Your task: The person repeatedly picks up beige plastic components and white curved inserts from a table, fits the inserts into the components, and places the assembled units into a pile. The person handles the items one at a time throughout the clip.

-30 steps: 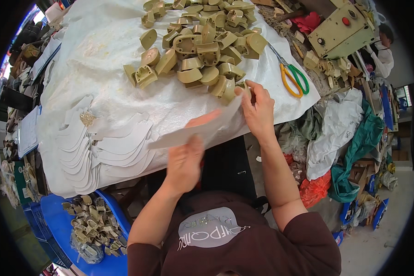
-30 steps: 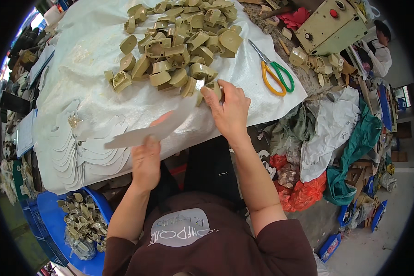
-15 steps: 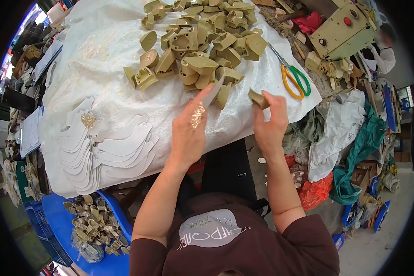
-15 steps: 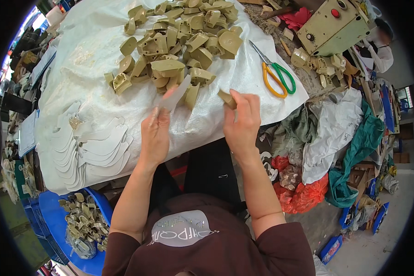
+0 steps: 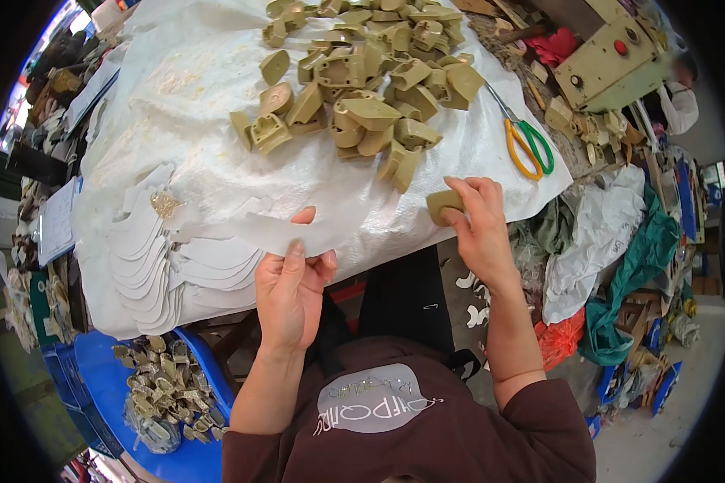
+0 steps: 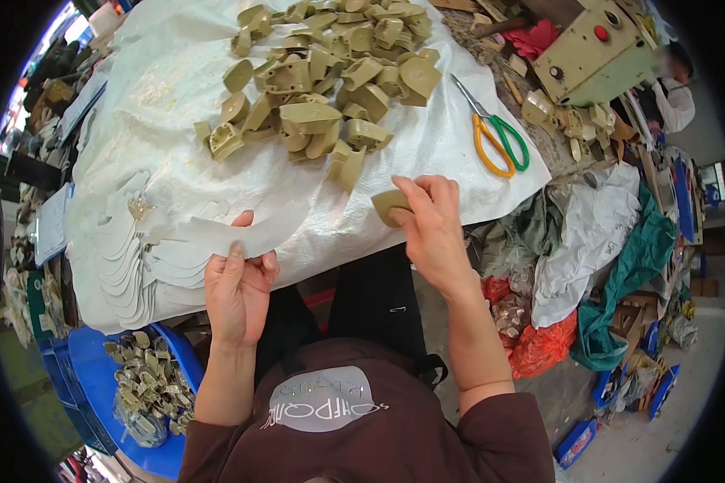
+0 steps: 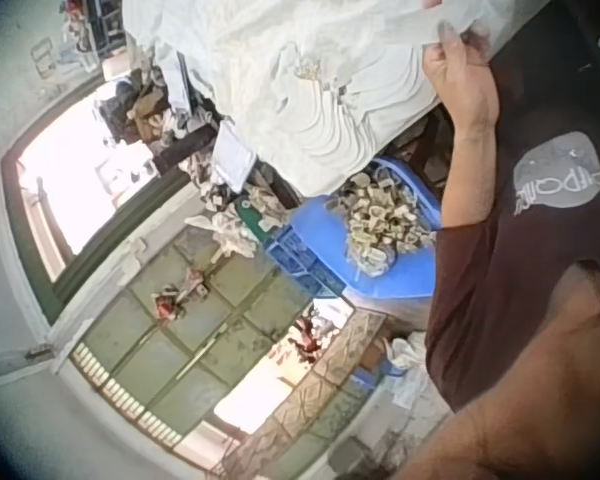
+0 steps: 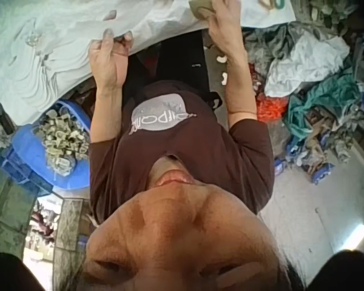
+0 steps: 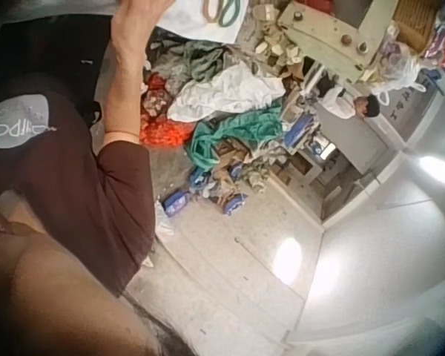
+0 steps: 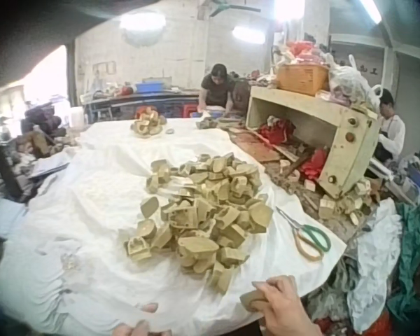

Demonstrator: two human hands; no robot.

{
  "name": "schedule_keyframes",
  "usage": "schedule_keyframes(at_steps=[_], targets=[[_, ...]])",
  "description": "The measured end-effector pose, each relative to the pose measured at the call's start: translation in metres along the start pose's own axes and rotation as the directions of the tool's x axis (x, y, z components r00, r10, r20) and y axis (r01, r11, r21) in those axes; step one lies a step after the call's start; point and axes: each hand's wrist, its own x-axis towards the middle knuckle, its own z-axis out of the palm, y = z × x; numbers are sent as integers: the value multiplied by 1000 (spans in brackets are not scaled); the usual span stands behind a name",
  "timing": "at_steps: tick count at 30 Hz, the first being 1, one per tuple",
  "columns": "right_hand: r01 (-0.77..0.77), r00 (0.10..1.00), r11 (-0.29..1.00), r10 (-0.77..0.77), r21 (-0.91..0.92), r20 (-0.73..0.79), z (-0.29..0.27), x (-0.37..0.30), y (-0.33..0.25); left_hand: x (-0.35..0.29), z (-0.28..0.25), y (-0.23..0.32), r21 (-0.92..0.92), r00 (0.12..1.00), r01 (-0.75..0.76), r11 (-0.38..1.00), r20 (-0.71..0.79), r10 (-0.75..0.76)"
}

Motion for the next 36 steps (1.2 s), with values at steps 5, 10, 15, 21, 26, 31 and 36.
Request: schedule_keyframes(at_steps=[5,10,15,21,26,31,36], targets=[[-65,995,926,31,372,97,-15,-6,-26,-19,-2,2,23,993,-46,999,-107,48],[272,959,611,-232,743,-161,19,1,-82,-28,-3,2,18,996,-88,996,-26,89],[488,873,591,-310,642,-377,60,-5,-99,-39,3,11,-86,994,-68,994,80,75],[499,866,617,-327,609,-378,64,-8,-100,-44,3,12,-104,994,-53,993,94,63],[495,868,626,-332,603,-369,62,-6,-99,-46,8,9,-23,988,-125,992,84,127],[530,845,673,-374,516,-382,64,-1,-100,-51,8,9,158,995,-102,982,12,102],[529,839,760,-402,378,-366,61,0,-99,-46,-6,10,494,956,-285,821,86,280]])
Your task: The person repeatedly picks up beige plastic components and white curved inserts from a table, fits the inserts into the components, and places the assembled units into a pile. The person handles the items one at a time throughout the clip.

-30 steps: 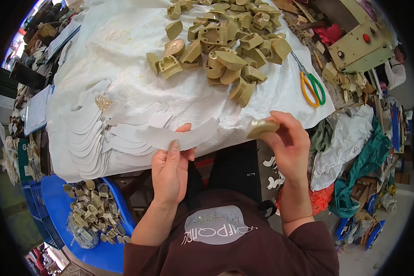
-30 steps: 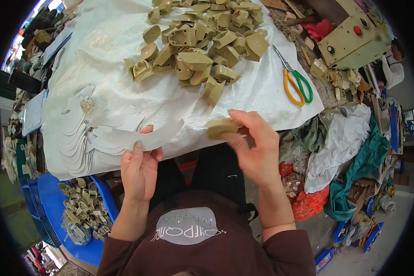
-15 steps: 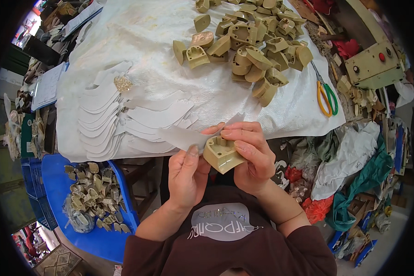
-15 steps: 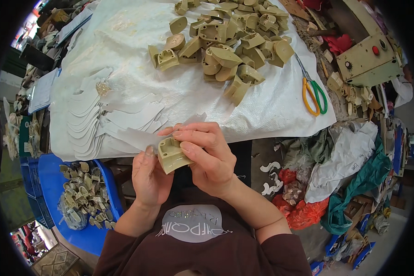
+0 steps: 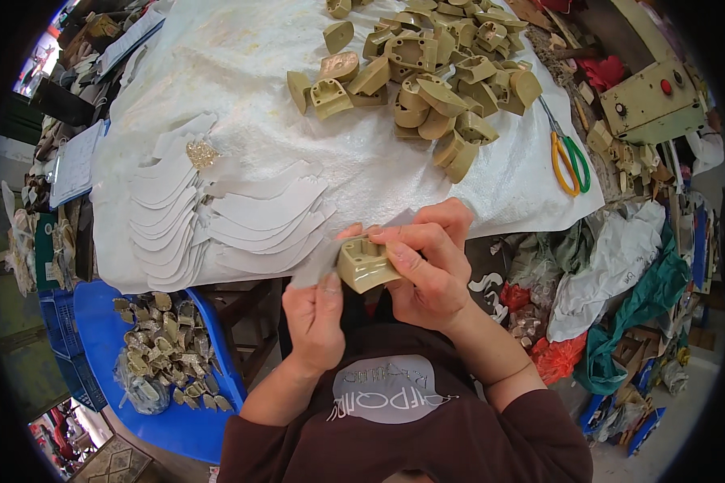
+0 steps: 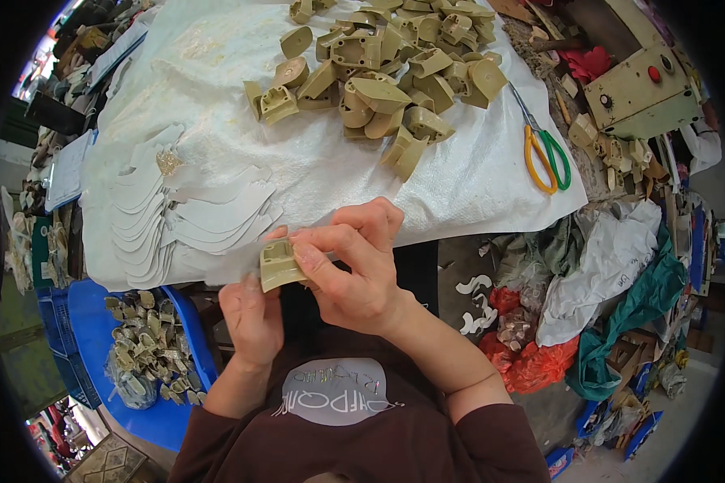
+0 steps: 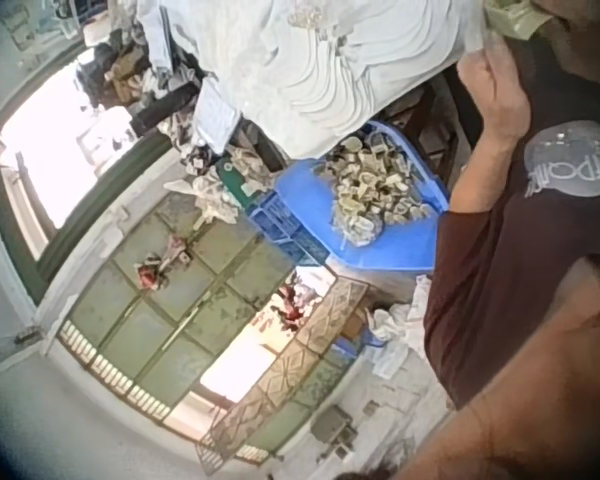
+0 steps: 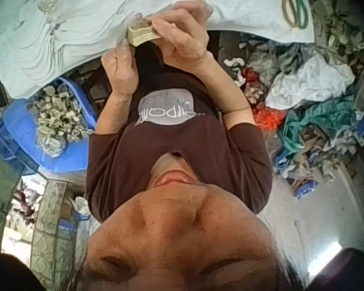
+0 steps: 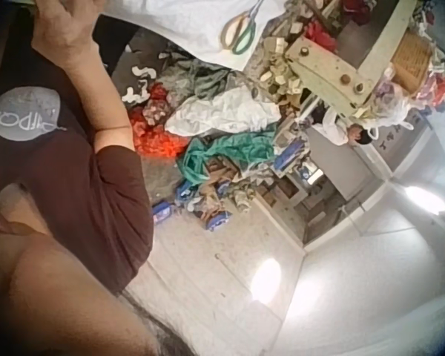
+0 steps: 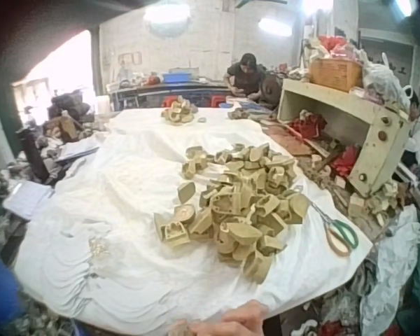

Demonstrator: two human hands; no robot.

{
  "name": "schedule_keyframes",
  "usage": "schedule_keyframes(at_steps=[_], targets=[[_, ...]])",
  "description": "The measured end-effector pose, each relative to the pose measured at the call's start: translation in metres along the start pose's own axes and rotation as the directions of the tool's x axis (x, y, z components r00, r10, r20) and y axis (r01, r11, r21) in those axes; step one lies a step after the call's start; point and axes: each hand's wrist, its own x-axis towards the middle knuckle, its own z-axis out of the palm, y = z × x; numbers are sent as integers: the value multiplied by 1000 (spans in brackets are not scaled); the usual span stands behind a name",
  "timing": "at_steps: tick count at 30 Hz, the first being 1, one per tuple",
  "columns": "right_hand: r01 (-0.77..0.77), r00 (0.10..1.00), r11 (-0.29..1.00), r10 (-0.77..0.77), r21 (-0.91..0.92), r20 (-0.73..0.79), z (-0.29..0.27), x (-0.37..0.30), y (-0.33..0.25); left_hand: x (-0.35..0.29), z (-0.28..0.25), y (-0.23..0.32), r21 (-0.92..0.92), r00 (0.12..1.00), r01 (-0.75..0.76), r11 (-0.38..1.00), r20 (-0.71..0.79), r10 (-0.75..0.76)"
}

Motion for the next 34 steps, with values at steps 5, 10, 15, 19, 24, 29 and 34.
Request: schedule_keyframes(at_steps=[5,10,15,19,24,29,34], targets=[[23,992,987,-3,-161,125,-11,6,-2,10,-10,17,254,979,-124,959,-124,160],[13,943,946,96,-325,318,-20,15,-16,9,-6,12,354,970,-145,924,-132,203],[11,904,950,123,-311,408,-22,17,-15,5,-3,15,429,990,-41,902,-103,94],[40,903,951,96,-306,418,-20,12,-12,4,-2,9,539,983,-129,832,-42,180],[29,919,960,84,-279,385,-15,5,0,6,6,6,699,936,-281,658,49,348],[-148,924,989,147,-24,352,-17,5,5,4,-5,-6,344,973,-202,917,-40,229],[-265,901,927,140,264,412,-20,-2,12,10,-21,-22,381,933,-359,852,136,332]])
